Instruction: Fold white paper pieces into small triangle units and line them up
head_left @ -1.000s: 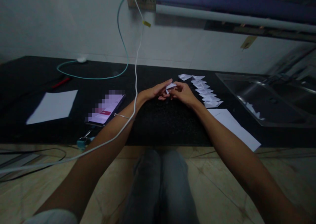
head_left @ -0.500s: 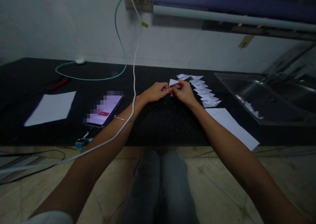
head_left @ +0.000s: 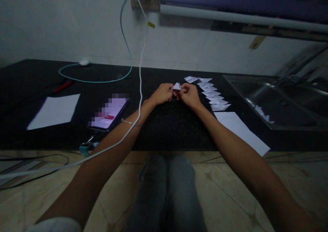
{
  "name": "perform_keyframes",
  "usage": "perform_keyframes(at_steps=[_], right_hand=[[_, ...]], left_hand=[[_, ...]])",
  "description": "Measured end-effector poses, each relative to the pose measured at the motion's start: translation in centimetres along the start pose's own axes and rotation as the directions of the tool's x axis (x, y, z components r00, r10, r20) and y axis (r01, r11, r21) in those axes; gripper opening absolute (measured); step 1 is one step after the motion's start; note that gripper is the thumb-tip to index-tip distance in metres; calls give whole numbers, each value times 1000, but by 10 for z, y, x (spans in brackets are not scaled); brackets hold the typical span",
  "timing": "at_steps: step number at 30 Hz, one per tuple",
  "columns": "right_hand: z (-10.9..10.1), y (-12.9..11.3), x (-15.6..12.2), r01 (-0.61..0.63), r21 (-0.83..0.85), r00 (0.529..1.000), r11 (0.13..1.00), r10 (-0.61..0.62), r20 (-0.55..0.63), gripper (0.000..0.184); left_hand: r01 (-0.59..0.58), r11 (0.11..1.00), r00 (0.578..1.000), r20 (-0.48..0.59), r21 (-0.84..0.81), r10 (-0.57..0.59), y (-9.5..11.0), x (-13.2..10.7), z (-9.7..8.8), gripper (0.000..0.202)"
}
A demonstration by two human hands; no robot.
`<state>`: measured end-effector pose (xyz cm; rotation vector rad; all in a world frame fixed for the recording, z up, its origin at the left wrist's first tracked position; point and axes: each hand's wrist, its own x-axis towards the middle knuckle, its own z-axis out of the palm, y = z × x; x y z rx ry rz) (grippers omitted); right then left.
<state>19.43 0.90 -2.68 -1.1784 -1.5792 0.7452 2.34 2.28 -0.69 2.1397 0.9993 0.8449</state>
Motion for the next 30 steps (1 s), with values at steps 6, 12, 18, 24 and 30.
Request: perform_keyframes(at_steps=[6, 12, 18, 24, 30], right_hand=[[-6, 2, -2, 43, -128, 998, 991, -49, -44, 10], [-8, -6, -6, 170, -265, 984, 949, -178, -6, 9], [-9, -2, -3, 178, -225, 984, 958, -176, 31, 18], [-19, -7, -3, -17, 105, 972, 994, -8, 237, 18], [-22, -15, -5, -55, 139, 949, 989, 9, 315, 23]], left_hand=[[9, 990, 997, 83, -142, 3, 2, -2, -6, 22], [25, 966, 993, 119, -259, 7, 7, -2, -3, 51], [-27, 976, 989, 138, -214, 57, 4, -5, -8, 39], [-19, 977, 983, 175, -214, 58, 8, -10, -17, 39], [-45, 973, 960, 259, -227, 105, 11, -11, -21, 49]])
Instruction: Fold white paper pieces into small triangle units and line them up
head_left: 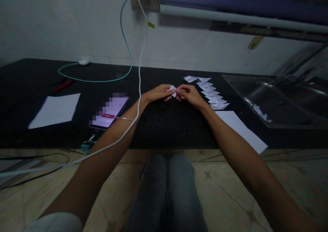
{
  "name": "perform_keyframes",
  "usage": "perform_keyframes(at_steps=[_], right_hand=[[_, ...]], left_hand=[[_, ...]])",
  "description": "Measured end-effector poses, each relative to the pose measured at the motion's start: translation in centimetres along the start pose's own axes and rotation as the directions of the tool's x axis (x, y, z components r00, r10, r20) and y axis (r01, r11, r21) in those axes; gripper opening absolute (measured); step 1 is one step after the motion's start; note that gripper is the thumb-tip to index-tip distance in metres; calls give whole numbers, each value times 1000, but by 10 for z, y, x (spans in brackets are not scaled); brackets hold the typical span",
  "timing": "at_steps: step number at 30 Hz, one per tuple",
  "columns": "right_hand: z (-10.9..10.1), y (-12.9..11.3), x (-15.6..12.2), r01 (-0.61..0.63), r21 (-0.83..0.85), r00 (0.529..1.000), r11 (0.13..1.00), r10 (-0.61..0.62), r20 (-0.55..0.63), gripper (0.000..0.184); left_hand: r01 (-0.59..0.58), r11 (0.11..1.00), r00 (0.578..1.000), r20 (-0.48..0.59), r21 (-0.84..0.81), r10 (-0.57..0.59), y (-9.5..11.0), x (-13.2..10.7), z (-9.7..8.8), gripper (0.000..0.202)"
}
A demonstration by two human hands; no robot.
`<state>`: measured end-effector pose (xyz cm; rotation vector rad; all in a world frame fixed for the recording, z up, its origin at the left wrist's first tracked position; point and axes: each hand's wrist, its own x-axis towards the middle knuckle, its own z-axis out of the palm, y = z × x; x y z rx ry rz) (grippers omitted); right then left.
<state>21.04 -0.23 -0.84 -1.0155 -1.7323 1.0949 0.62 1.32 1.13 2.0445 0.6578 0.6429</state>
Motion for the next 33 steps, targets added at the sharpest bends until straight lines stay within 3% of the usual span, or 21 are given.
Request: perform_keyframes(at_steps=[6, 9, 13, 17, 21, 24, 27, 33], right_hand=[[-2, 10, 5, 19, 85, 1000, 996, -17, -20, 30], [-3, 14, 8, 5, 152, 999, 988, 0, -37, 34], [-3, 14, 10, -41, 150, 997, 988, 51, -66, 35], [-2, 14, 11, -40, 137, 993, 990, 55, -104, 36], [1, 11, 11, -31, 134, 996, 991, 41, -76, 33], [3, 5, 10, -82, 196, 991, 977, 102, -91, 27], [5, -1, 7, -115, 250, 983, 961, 146, -109, 34], [5, -1, 5, -109, 203, 990, 973, 125, -66, 42]], left_hand=[[85, 988, 996, 44, -128, -80, -18, 11, -3, 66], [62, 986, 998, 39, -153, -57, -20, 12, -2, 50], [31, 997, 999, -30, -65, -33, -9, 4, 3, 27], [25, 998, 993, -115, 49, -19, -1, 0, 8, 29], [7, 995, 995, -98, 101, 3, -3, 3, 9, 36], [12, 992, 995, -96, 123, 0, -5, 6, 8, 38], [0, 994, 997, -78, 111, 9, -5, 7, 8, 38], [-18, 996, 1000, -14, 82, 19, -7, 10, 12, 37]])
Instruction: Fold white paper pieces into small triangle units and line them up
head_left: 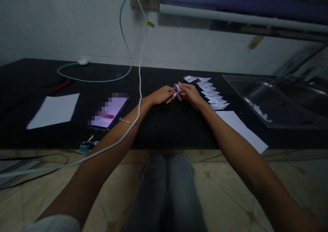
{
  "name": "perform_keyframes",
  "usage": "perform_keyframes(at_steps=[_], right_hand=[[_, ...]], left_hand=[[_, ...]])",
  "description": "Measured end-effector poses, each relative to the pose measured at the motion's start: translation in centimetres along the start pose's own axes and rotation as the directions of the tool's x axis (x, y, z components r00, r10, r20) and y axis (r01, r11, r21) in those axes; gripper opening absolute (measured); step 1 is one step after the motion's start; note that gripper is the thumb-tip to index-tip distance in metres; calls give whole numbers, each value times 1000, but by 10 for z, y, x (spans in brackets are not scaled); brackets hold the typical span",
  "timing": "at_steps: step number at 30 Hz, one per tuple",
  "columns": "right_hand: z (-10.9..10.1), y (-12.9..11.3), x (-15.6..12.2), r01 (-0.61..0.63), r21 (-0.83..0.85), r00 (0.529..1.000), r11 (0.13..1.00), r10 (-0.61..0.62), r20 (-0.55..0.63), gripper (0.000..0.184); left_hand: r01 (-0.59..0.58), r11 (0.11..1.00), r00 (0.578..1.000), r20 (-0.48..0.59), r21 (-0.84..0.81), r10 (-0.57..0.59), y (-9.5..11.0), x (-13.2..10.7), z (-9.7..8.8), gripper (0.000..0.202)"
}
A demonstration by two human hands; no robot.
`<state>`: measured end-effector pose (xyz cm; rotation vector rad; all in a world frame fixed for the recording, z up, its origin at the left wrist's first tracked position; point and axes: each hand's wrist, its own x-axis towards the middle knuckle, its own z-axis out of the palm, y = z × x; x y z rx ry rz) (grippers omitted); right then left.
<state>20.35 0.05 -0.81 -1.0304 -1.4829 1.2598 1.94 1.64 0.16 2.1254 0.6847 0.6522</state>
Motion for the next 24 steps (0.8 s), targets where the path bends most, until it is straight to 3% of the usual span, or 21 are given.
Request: perform_keyframes(at_steps=[7, 12, 17, 24], right_hand=[[-5, 1, 2, -15, 49, 1000, 999, 15, 14, 42], [-7, 4, 3, -10, 32, 1000, 999, 10, 21, 38], [0, -1, 0, -18, -17, 1000, 1000, 18, 23, 48], [1, 4, -2, 166, -239, 985, 957, -171, 0, 40]], left_hand=[[5, 997, 999, -42, 74, -2, -1, -1, 1, 45], [18, 991, 991, -137, 132, 1, 1, -3, 2, 37], [39, 985, 990, -139, 169, -15, 1, -2, 4, 39], [134, 972, 977, -192, 194, -96, 2, -2, 4, 48]])
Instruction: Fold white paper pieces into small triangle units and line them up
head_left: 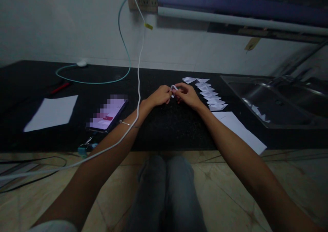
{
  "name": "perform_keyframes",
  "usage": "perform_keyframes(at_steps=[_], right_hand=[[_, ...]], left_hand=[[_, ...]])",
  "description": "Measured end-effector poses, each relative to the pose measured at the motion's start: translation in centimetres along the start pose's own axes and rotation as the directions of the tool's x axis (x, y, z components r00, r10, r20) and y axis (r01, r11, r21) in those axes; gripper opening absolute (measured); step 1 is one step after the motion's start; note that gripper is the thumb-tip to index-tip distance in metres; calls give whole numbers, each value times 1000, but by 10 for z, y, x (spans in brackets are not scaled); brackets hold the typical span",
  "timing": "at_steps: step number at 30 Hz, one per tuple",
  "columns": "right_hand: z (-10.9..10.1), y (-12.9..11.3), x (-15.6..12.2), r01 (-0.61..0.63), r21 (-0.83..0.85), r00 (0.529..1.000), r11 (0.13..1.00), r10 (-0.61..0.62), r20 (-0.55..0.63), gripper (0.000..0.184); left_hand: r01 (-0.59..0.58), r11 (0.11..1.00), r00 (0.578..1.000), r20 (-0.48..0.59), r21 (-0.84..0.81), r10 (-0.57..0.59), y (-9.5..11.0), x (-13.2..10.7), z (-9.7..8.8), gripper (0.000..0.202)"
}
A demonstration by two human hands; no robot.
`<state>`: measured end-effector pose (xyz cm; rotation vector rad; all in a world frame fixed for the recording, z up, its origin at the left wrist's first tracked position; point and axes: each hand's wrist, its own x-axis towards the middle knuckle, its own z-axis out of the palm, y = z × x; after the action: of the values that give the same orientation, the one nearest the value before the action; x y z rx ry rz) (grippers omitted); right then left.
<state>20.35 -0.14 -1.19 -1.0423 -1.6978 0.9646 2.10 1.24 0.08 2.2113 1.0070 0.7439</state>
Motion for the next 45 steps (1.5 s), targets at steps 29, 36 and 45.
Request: perform_keyframes(at_steps=[29, 36, 45], right_hand=[[-5, 5, -3, 297, -348, 948, 889, -318, -2, 40], [-6, 4, -1, 29, 94, 993, 995, -39, 115, 29], [-9, 10, 2, 14, 106, 999, 994, -17, 29, 32]], left_hand=[[131, 832, 969, 248, -539, 8, -4, 0, -17, 23], [110, 847, 971, 237, -520, 19, -19, 4, -16, 24], [-7, 912, 974, 204, -411, 99, -9, -2, -15, 45]])
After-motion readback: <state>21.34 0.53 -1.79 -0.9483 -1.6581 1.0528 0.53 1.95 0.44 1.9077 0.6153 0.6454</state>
